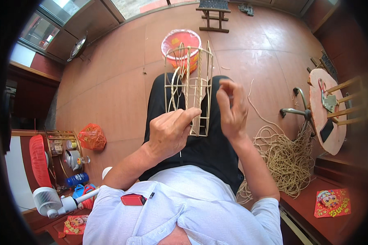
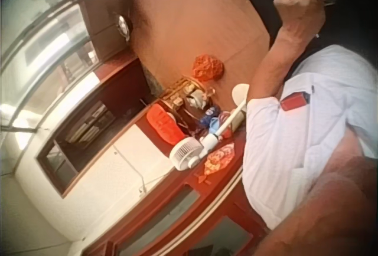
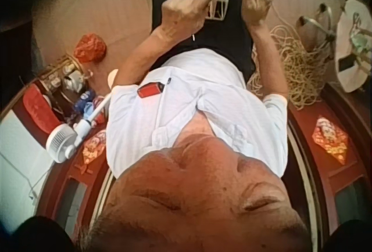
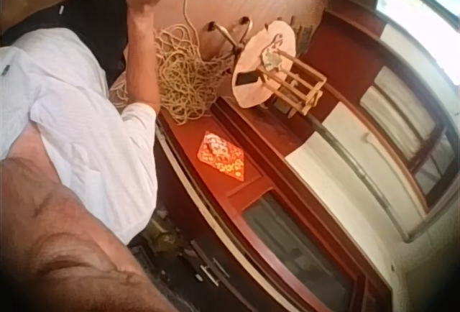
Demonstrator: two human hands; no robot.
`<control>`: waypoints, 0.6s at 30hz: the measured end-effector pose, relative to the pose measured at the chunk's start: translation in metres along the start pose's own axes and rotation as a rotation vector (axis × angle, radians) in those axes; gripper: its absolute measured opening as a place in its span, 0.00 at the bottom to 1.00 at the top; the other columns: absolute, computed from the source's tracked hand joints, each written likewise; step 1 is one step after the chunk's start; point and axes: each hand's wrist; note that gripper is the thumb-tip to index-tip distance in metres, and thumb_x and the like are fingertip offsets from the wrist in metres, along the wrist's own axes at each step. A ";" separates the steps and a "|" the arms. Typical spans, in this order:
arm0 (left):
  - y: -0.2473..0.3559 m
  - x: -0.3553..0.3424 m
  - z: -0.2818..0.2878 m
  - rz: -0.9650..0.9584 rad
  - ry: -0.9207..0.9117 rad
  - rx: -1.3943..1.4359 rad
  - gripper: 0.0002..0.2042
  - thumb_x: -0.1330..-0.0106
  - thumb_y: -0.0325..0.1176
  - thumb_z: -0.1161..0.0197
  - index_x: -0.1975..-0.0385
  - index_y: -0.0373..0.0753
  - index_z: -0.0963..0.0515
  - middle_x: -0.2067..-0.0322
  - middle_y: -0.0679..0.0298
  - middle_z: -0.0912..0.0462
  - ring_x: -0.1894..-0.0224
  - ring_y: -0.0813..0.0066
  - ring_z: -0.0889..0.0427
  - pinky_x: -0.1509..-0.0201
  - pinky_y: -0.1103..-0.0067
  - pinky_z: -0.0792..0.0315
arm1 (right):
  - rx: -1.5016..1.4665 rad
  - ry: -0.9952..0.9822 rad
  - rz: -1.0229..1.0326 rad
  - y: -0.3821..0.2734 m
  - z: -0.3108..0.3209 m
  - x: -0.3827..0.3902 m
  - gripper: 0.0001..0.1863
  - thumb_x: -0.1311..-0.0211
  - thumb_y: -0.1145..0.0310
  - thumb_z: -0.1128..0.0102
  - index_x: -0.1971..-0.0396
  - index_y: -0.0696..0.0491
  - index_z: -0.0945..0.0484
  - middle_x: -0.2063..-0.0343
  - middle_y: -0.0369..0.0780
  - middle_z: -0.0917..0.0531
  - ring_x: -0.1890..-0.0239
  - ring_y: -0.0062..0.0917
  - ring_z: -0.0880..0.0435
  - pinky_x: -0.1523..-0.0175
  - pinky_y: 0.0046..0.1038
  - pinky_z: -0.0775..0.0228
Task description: Weave material onto a wire or bamboo lantern frame.
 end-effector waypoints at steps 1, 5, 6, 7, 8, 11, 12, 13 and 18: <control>0.000 0.007 0.001 -0.030 0.020 -0.038 0.22 0.42 0.20 0.30 0.45 0.43 0.17 0.77 0.65 0.26 0.76 0.66 0.20 0.69 0.71 0.26 | -0.029 -0.055 -0.051 0.000 0.004 0.021 0.14 0.18 0.64 0.38 0.46 0.58 0.18 0.58 0.43 0.16 0.60 0.32 0.14 0.51 0.31 0.22; 0.018 0.028 0.016 -0.061 -0.067 -0.282 0.19 0.39 0.27 0.28 0.46 0.46 0.13 0.79 0.69 0.29 0.73 0.75 0.24 0.57 0.74 0.27 | 0.185 -0.286 0.137 0.013 0.015 0.076 0.11 0.19 0.64 0.35 0.53 0.57 0.17 0.63 0.44 0.17 0.64 0.36 0.15 0.57 0.35 0.22; 0.017 0.030 0.015 -0.057 -0.074 -0.282 0.19 0.39 0.27 0.28 0.46 0.46 0.13 0.79 0.69 0.29 0.73 0.75 0.24 0.57 0.74 0.27 | 0.247 -0.339 0.236 0.015 0.015 0.080 0.10 0.20 0.65 0.34 0.56 0.57 0.18 0.65 0.44 0.17 0.65 0.38 0.15 0.58 0.36 0.22; 0.016 0.032 0.012 -0.128 -0.007 -0.304 0.18 0.37 0.29 0.30 0.46 0.46 0.13 0.78 0.69 0.29 0.73 0.75 0.25 0.56 0.72 0.27 | 0.242 -0.314 0.279 0.017 0.010 0.081 0.08 0.22 0.69 0.33 0.60 0.57 0.19 0.68 0.44 0.18 0.66 0.40 0.16 0.61 0.38 0.23; 0.015 0.036 0.009 -0.201 0.063 -0.325 0.16 0.35 0.31 0.31 0.46 0.45 0.12 0.77 0.70 0.30 0.73 0.75 0.25 0.54 0.71 0.26 | 0.239 -0.314 0.276 0.017 0.009 0.080 0.08 0.22 0.69 0.33 0.60 0.57 0.19 0.68 0.44 0.18 0.66 0.40 0.16 0.61 0.38 0.23; 0.015 0.049 0.008 -0.148 -0.077 -0.200 0.27 0.37 0.25 0.31 0.34 0.41 0.18 0.77 0.68 0.28 0.75 0.73 0.24 0.64 0.73 0.27 | 0.259 -0.292 0.240 0.017 0.008 0.077 0.07 0.22 0.71 0.33 0.61 0.58 0.20 0.69 0.43 0.19 0.69 0.39 0.17 0.64 0.37 0.25; 0.016 0.051 0.008 -0.076 -0.187 -0.136 0.32 0.39 0.21 0.30 0.30 0.39 0.20 0.78 0.68 0.26 0.75 0.72 0.22 0.68 0.74 0.27 | 0.223 -0.271 0.193 0.017 0.007 0.077 0.08 0.22 0.70 0.32 0.61 0.58 0.20 0.70 0.43 0.20 0.70 0.38 0.18 0.65 0.36 0.26; 0.015 0.055 0.003 -0.070 -0.119 -0.063 0.34 0.38 0.17 0.32 0.27 0.33 0.25 0.78 0.67 0.26 0.78 0.71 0.23 0.74 0.73 0.29 | 0.187 -0.250 0.148 0.017 0.006 0.075 0.08 0.22 0.70 0.32 0.61 0.58 0.20 0.71 0.42 0.20 0.72 0.36 0.18 0.66 0.36 0.26; 0.023 0.059 0.005 0.192 -0.027 0.062 0.27 0.22 0.23 0.36 0.24 0.29 0.30 0.71 0.56 0.15 0.74 0.65 0.13 0.68 0.70 0.19 | 0.131 -0.225 0.055 0.015 0.001 0.069 0.09 0.21 0.70 0.32 0.62 0.57 0.21 0.71 0.42 0.21 0.73 0.33 0.20 0.67 0.34 0.27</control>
Point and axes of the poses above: each hand's wrist, its own x-axis away from the middle knuckle, its own z-axis out of the back of the hand, y = z × x
